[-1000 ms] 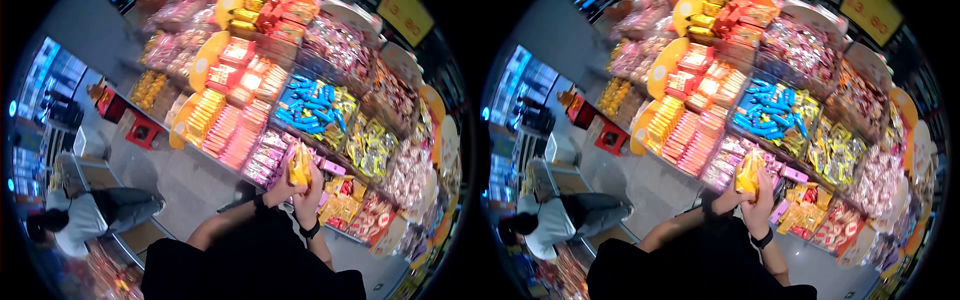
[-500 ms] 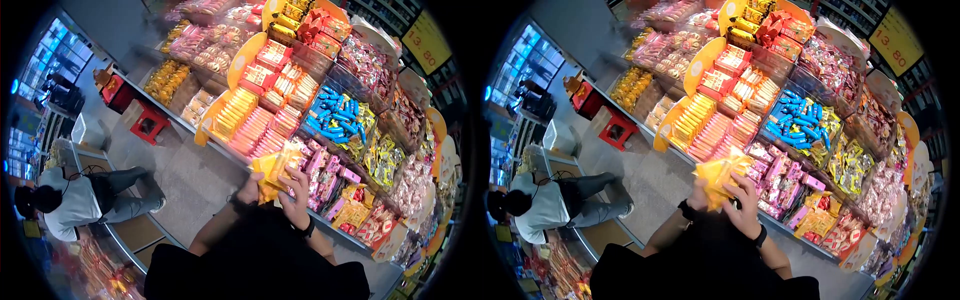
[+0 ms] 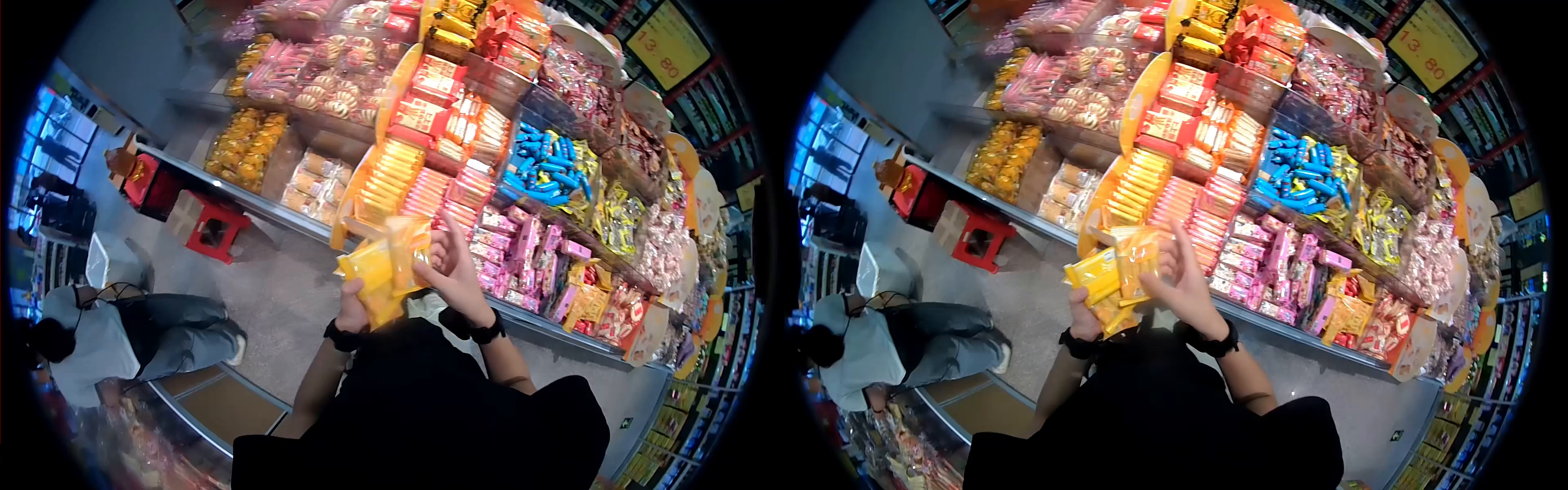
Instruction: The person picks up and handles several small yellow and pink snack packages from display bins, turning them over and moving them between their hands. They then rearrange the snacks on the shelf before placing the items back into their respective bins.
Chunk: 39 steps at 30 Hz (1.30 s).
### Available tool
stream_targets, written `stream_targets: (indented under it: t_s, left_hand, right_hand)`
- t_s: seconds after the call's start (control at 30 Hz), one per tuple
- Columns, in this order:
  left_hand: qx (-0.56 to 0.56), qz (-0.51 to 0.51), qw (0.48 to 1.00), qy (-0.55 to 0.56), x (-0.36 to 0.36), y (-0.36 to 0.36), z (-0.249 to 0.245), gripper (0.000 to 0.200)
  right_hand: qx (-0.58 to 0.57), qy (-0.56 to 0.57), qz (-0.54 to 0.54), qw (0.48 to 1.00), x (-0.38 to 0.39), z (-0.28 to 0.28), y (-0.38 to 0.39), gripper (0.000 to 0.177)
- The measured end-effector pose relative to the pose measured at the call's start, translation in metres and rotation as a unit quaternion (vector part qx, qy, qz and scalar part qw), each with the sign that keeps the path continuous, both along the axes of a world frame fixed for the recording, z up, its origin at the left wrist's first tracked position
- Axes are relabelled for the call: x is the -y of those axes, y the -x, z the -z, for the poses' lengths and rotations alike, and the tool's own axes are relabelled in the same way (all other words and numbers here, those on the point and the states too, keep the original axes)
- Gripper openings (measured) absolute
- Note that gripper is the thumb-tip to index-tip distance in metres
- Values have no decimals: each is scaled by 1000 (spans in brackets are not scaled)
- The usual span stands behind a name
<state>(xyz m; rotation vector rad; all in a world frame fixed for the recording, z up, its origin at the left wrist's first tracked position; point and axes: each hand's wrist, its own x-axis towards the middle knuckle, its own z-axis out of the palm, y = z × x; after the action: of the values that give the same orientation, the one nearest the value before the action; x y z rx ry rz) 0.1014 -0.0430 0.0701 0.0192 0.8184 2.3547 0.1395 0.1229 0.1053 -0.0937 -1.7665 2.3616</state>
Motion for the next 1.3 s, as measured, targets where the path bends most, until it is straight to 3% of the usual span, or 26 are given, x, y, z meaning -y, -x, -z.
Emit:
stream_targets:
  t_s: [0.07,0.1,0.13,0.17,0.2,0.23,0.3,0.4,0.47,0.53,0.6,0.63,0.67,0.73,0.8,0.83,0.87,0.97,1.07,1.17,1.3]
  left_hand:
    - [6,-44,999,-30,10,1,25,80]
    - [-8,-30,999,-20,17,3,39,75]
    - [-42,-53,997,36,18,3,31,73]
    - [-28,-51,998,38,23,6,44,71]
    - [15,-47,999,-7,35,12,75,70]
    - [-6,47,995,-88,45,24,82,70]
    - [-39,63,997,-4,24,27,22,71]
    - [-138,50,988,55,15,44,18,76]
    - [-136,33,988,71,10,56,12,78]
    - [-129,14,988,88,6,66,-1,80]
    - [-84,-79,987,110,-5,72,-18,83]
    - [-79,-77,987,114,-8,78,-16,83]
    - [-98,-29,992,74,-1,89,-10,83]
    - [-71,26,997,-18,32,110,15,85]
    - [-86,-52,995,11,29,108,3,79]
    - [-93,-78,992,26,27,109,-2,77]
    - [-101,-95,990,34,24,112,-6,75]
    - [-108,-86,987,78,35,121,3,88]
    - [-131,-130,972,144,28,124,-14,86]
    - [-122,-114,976,137,42,140,-4,84]
    - [-136,-103,969,180,54,152,-12,84]
  right_hand:
    - [24,-20,-6,999,2,8,4,67]
    - [28,-88,-23,995,-4,26,8,60]
    - [6,-60,-27,998,-4,32,13,53]
    - [33,-101,-27,994,-6,25,15,48]
    - [41,-48,-26,998,-5,10,19,43]
    - [33,-90,-3,995,-7,29,25,40]
    - [28,-169,-1,985,-12,30,33,39]
    - [61,-139,-15,988,-22,7,39,36]
    - [-3,-197,14,980,-24,6,50,33]
    - [-6,-178,54,983,-36,10,58,32]
    - [-18,-184,108,977,-51,0,63,26]
    - [1,-214,106,971,-61,-6,61,26]
    - [-87,-234,165,954,-68,8,67,25]
    - [-38,-229,185,955,-81,23,71,26]
    - [-7,-321,179,930,-96,27,79,27]
    - [44,-292,184,938,-97,45,81,27]
    - [53,-325,162,930,-100,45,84,25]
    - [146,-261,75,951,-91,57,94,18]
    - [140,-284,50,947,-73,65,110,20]
    - [109,-369,31,923,-55,80,136,24]
    - [99,-436,-68,892,-31,112,165,18]
